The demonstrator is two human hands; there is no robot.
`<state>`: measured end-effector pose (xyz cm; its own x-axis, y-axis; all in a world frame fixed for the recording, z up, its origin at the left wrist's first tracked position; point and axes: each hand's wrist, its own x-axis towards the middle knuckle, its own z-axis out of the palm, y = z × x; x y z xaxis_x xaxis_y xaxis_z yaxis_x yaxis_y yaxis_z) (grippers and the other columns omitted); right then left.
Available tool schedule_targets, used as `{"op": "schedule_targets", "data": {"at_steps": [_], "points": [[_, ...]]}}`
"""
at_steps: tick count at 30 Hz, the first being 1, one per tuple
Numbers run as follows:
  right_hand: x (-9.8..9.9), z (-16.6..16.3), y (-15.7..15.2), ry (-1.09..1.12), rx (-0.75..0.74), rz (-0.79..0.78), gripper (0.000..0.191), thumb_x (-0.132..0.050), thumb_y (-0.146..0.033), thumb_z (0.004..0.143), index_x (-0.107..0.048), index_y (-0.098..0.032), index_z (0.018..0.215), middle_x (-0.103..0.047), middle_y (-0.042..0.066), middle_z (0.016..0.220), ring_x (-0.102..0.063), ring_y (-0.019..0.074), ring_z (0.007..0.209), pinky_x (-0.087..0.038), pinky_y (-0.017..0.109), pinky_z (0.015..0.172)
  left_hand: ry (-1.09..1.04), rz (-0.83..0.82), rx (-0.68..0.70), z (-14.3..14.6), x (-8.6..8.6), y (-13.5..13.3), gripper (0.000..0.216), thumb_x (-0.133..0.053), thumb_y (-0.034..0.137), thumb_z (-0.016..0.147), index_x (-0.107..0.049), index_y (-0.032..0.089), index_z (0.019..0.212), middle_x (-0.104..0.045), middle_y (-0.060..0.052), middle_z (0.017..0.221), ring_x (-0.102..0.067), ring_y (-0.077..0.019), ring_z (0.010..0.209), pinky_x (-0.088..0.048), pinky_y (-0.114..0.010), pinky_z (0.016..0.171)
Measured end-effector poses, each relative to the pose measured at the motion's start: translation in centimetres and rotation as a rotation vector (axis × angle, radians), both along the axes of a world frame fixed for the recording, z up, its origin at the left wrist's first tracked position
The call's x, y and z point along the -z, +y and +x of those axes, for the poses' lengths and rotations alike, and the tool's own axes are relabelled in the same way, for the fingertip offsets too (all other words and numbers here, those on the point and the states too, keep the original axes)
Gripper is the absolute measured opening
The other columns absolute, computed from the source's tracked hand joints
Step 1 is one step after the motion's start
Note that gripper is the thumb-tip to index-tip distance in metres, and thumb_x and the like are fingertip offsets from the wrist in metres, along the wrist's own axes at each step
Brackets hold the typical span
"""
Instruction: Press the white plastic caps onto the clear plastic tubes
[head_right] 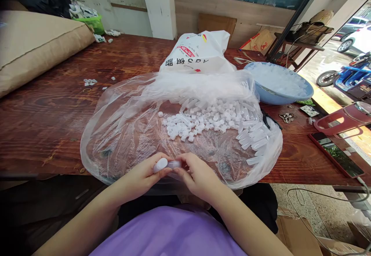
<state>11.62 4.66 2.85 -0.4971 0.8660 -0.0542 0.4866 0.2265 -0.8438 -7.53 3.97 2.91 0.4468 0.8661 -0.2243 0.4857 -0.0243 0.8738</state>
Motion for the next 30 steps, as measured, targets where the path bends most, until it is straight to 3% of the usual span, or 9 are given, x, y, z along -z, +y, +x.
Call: {"op": "schedule_targets", "data": {"at_steps": [3,6,9,11,14,17,23,27,30], "points": [[0.2,-0.4,0.0,-0.011,0.052,-0.01,0.014,-0.046,-0.027,0.086,-0.053,-0.019,0.096,-0.062,0.004,0.087,-0.056,0.0163,0.08,-0.044,0.029,0.07,0.017,0.031,0.003,0.2,0.5,-0.1,0.018,-0.041,0.03,0.087,-0.05,0.02,0.099,-0.058,-0.003,0.094,-0.053,-0.0179,0.085,-0.042,-0.029,0.075],[0.8,-0.9,0.2,0.09,0.13,-0.177,0.016,-0.044,-0.033,0.087,-0.051,-0.019,0.091,-0.058,0.0,0.074,-0.054,0.0137,0.069,-0.044,0.025,0.063,0.095,0.114,0.017,0.4,0.8,-0.1,0.021,-0.04,0.016,0.082,-0.049,0.019,0.1,-0.058,-0.005,0.097,-0.054,-0.0191,0.089,-0.042,-0.03,0.078],[0.9,-0.8,1.3,0.153,0.1,-0.28,0.021,-0.042,-0.038,0.088,-0.049,-0.019,0.094,-0.057,-0.001,0.074,-0.055,0.0124,0.064,-0.044,0.024,0.059,0.273,0.2,0.032,0.4,0.2,0.9,0.028,-0.04,0.01,0.075,-0.049,0.019,0.1,-0.059,-0.007,0.099,-0.055,-0.0216,0.093,-0.042,-0.034,0.081],[0.7,-0.4,2.7,0.026,0.149,-0.185,0.023,-0.04,-0.038,0.089,-0.049,-0.019,0.097,-0.06,0.002,0.081,-0.057,0.0141,0.07,-0.044,0.026,0.063,0.392,0.261,0.022,0.2,-0.7,2.5,0.031,-0.041,0.01,0.074,-0.05,0.019,0.103,-0.06,-0.008,0.102,-0.055,-0.0232,0.095,-0.042,-0.035,0.082],[0.3,0.1,4.9,-0.358,0.27,0.075,0.022,-0.04,-0.031,0.09,-0.051,-0.017,0.103,-0.06,0.008,0.098,-0.059,0.0197,0.084,-0.044,0.031,0.07,0.574,0.431,-0.004,0.1,-2.1,6.2,0.03,-0.04,0.018,0.08,-0.052,0.017,0.108,-0.061,-0.009,0.107,-0.056,-0.0244,0.097,-0.043,-0.035,0.081],[0.4,0.1,6.0,-0.616,0.23,0.213,0.023,-0.044,-0.029,0.089,-0.052,-0.016,0.107,-0.057,0.012,0.104,-0.059,0.023,0.088,-0.044,0.032,0.071,0.782,0.604,0.08,0.8,-2.8,10.5,0.033,-0.041,0.021,0.082,-0.055,0.017,0.112,-0.062,-0.009,0.109,-0.056,-0.0248,0.1,-0.04,-0.035,0.085],[1.5,-0.5,5.8,-0.689,0.239,0.284,0.023,-0.043,-0.033,0.09,-0.055,-0.015,0.097,-0.057,0.012,0.099,-0.059,0.0239,0.088,-0.045,0.032,0.074,0.881,0.681,0.309,2.6,-2.2,15.8,0.042,-0.05,0.016,0.077,-0.057,0.026,0.117,-0.067,-0.006,0.104,-0.057,-0.0242,0.097,-0.037,-0.033,0.084],[1.8,-0.7,5.9,-0.667,0.257,0.297,0.031,-0.046,-0.041,0.088,-0.055,-0.014,0.1,-0.057,0.013,0.099,-0.059,0.0262,0.089,-0.047,0.034,0.073,0.908,0.706,0.389,2.9,-1.6,16.8,0.038,-0.048,0.012,0.076,-0.062,0.026,0.109,-0.067,-0.007,0.099,-0.059,-0.0245,0.093,-0.039,-0.033,0.082],[2.1,-0.8,6.2,-0.624,0.248,0.289,0.025,-0.047,-0.034,0.089,-0.055,-0.014,0.1,-0.059,0.013,0.098,-0.059,0.026,0.09,-0.047,0.035,0.073,0.908,0.725,0.397,2.9,-1.3,16.8,0.033,-0.046,0.011,0.077,-0.064,0.02,0.103,-0.066,-0.011,0.098,-0.058,-0.0263,0.094,-0.039,-0.035,0.083]]}}
